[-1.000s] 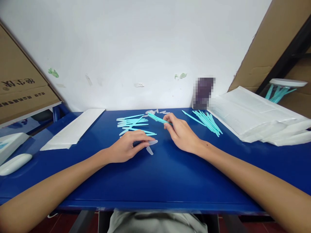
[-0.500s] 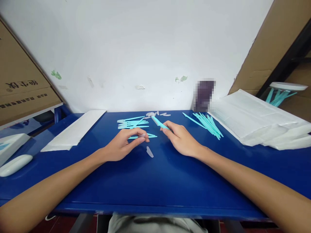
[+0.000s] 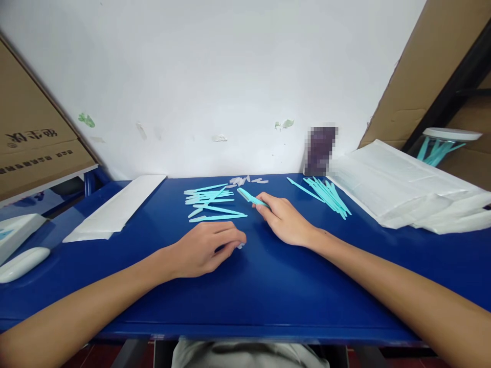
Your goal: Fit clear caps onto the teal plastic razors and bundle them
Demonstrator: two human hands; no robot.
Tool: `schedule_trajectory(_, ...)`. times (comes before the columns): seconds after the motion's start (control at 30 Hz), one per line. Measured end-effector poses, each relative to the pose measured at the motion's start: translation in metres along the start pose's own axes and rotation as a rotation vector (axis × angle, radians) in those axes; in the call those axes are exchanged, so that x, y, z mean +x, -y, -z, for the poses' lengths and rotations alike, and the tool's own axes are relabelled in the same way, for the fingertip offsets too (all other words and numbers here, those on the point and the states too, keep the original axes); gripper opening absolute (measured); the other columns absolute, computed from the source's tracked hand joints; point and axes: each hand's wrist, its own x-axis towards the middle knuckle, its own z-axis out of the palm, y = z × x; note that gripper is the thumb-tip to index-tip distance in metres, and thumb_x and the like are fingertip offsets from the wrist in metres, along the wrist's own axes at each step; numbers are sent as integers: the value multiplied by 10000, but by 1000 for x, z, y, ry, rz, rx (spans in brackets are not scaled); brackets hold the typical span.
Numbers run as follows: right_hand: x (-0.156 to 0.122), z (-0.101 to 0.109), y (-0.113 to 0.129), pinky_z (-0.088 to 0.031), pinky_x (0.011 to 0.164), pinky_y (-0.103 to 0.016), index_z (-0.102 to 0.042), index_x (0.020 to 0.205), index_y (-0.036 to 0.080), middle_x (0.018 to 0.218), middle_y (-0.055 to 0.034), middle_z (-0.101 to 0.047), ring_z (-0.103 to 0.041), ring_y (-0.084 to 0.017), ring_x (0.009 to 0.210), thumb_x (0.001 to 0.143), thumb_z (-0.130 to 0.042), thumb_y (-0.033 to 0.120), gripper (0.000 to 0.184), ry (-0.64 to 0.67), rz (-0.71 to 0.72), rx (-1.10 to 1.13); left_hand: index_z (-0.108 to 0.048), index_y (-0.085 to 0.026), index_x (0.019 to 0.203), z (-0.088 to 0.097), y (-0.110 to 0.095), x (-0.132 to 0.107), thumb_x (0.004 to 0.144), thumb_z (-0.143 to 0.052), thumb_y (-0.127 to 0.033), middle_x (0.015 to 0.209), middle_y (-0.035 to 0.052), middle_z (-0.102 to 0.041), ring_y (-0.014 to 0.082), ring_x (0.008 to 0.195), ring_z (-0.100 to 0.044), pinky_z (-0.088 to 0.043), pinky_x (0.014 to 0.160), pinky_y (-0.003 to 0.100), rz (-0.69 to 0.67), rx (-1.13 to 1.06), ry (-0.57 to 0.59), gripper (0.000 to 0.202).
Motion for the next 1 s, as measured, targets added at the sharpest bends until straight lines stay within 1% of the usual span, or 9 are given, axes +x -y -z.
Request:
schedule_trajectory(0.1, -1, 1, 0, -376, 687, -309, -516, 911, 225, 756, 17, -559, -535, -165, 697, 1022, -358, 440, 289, 5, 12, -17, -669, -168, 1083, 1, 0, 0, 978, -353, -95, 1026, 90, -647, 165, 813, -607, -472, 683, 272, -36, 167, -11, 341)
schedule_trajectory(0.23, 0, 2, -1, -379, 682, -305, -524, 917, 224, 750, 18, -566, -539, -164, 691, 1016, -364, 436, 284, -4, 14, -39, -710, -167, 1053, 1, -1, 1, 952, -395, -122, 998, 92, -648, 187, 829, -624, -493, 693, 294, 68, 252, -44, 334)
schedule_trajectory(0.33, 1, 3, -1, -377, 668, -303, -546, 924, 222, 743, 14, -584, -538, -165, 676, 1004, -378, 430, 279, -43, 6, -54, -739, -141, 992, -3, -5, 4, 949, -508, -304, 896, 91, -645, 212, 778, -634, -496, 646, 313, 252, 322, -75, 286)
schedule_trajectory(0.47, 2, 4, -1, -375, 653, -303, -569, 953, 220, 736, 8, -597, -541, -171, 667, 991, -386, 427, 279, -77, -16, -65, -747, -119, 842, -6, -10, 8, 890, -612, -582, 834, 100, -637, 236, 727, -638, -492, 600, 328, 404, 421, -22, 484)
schedule_trajectory(0.53, 2, 5, -1, -372, 644, -302, -570, 963, 223, 723, 12, -588, -540, -172, 661, 994, -377, 432, 286, -76, -28, -70, -751, -116, 876, -6, -10, 9, 898, -622, -553, 863, 101, -642, 241, 751, -645, -500, 610, 335, 415, 413, 19, 456)
schedule_trajectory(0.67, 0, 6, -1, -375, 649, -302, -571, 974, 225, 726, 11, -592, -547, -174, 670, 999, -368, 441, 298, -76, -25, -94, -741, -134, 1098, -1, -4, 6, 945, -581, -389, 972, 93, -656, 226, 839, -657, -523, 694, 337, 360, 277, 79, 338)
schedule_trajectory(0.73, 0, 7, -1, -379, 653, -303, -578, 987, 222, 737, 5, -605, -551, -176, 675, 996, -371, 444, 304, -75, -18, -101, -727, -152, 1160, 1, 2, 3, 952, -564, -382, 1002, 88, -657, 219, 852, -654, -522, 728, 340, 341, 219, 81, 350)
schedule_trajectory(0.9, 1, 8, -1, -382, 665, -311, -588, 990, 216, 755, -11, -622, -559, -187, 691, 996, -374, 443, 313, -77, -7, -105, -724, -196, 1183, 7, 15, 3, 1020, -447, -289, 986, 70, -693, 185, 869, -657, -502, 787, 313, 292, 20, -56, 334)
schedule_trajectory(1.0, 1, 9, 0, -380, 684, -317, -586, 974, 214, 775, -19, -631, -561, -191, 706, 997, -379, 431, 301, -78, -1, -116, -718, -204, 1203, 9, 18, 6, 1011, -469, -222, 943, 39, -754, 150, 794, -680, -506, 758, 274, 339, -178, -127, 315)
